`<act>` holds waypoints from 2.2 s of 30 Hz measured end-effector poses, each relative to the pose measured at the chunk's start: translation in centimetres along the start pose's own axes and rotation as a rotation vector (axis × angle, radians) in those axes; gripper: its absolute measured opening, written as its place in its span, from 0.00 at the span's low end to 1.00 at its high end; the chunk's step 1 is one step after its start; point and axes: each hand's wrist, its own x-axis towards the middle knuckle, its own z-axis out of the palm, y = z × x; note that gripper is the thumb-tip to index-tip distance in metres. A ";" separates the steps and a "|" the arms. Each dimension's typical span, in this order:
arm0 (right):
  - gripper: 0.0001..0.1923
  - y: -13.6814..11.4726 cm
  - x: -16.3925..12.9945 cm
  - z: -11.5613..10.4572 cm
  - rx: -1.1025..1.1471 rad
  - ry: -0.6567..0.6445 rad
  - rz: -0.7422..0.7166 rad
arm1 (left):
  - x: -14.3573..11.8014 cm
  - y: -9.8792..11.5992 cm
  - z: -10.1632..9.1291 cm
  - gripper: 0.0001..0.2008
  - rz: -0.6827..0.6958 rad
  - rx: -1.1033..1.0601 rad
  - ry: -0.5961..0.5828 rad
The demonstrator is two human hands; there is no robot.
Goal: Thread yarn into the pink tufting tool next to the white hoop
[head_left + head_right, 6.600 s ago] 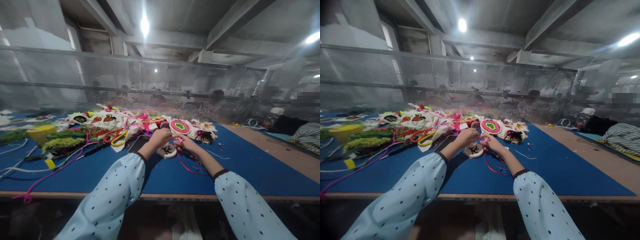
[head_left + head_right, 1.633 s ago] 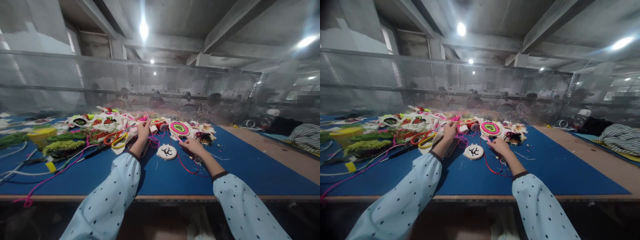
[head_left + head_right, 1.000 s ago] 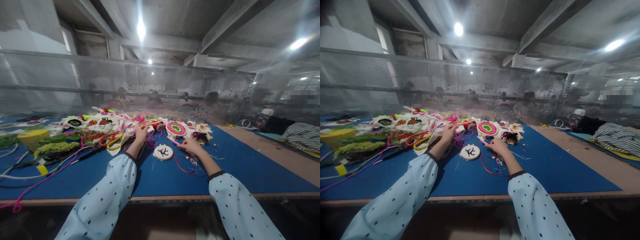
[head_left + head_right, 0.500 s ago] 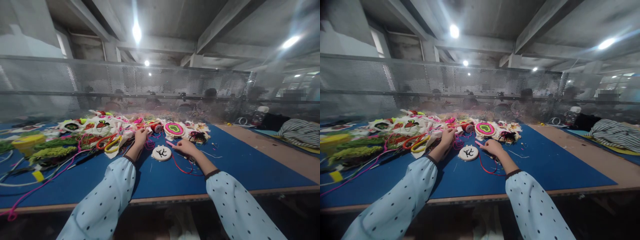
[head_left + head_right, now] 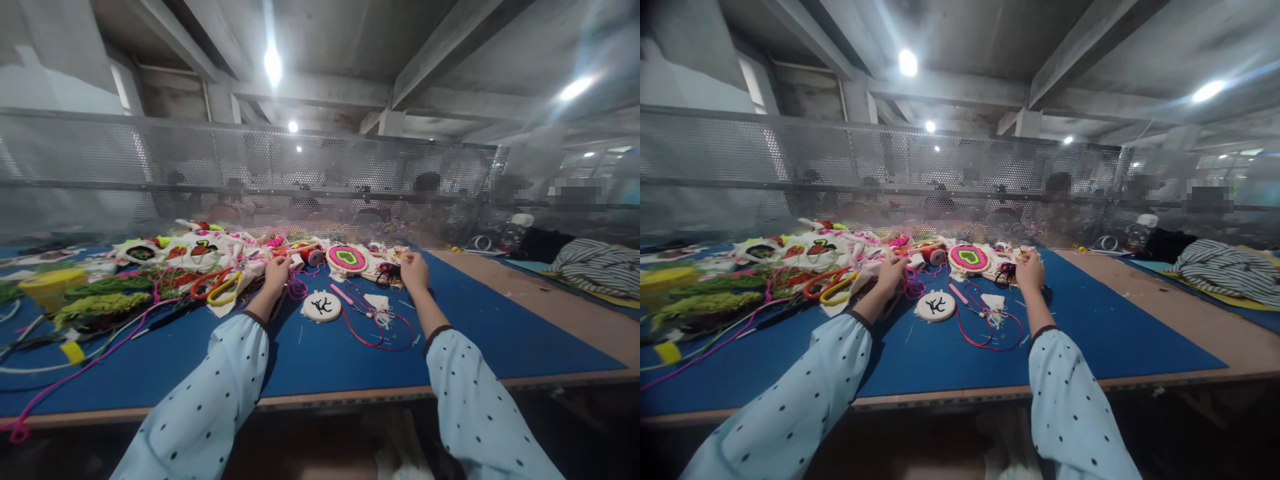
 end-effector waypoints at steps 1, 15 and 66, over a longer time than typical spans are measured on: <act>0.18 1.1 0.6 0.0 -0.076 -0.004 0.045 | 0.0 0.0 -0.1 0.06 -0.012 -0.004 0.006; 0.19 10.5 5.7 0.2 -0.634 -0.350 -0.295 | 0.8 -1.0 -0.1 0.06 0.017 0.040 -0.001; 0.19 8.4 4.5 -2.8 -0.574 -0.215 -0.117 | 0.3 -0.8 0.5 0.09 0.104 0.175 -0.120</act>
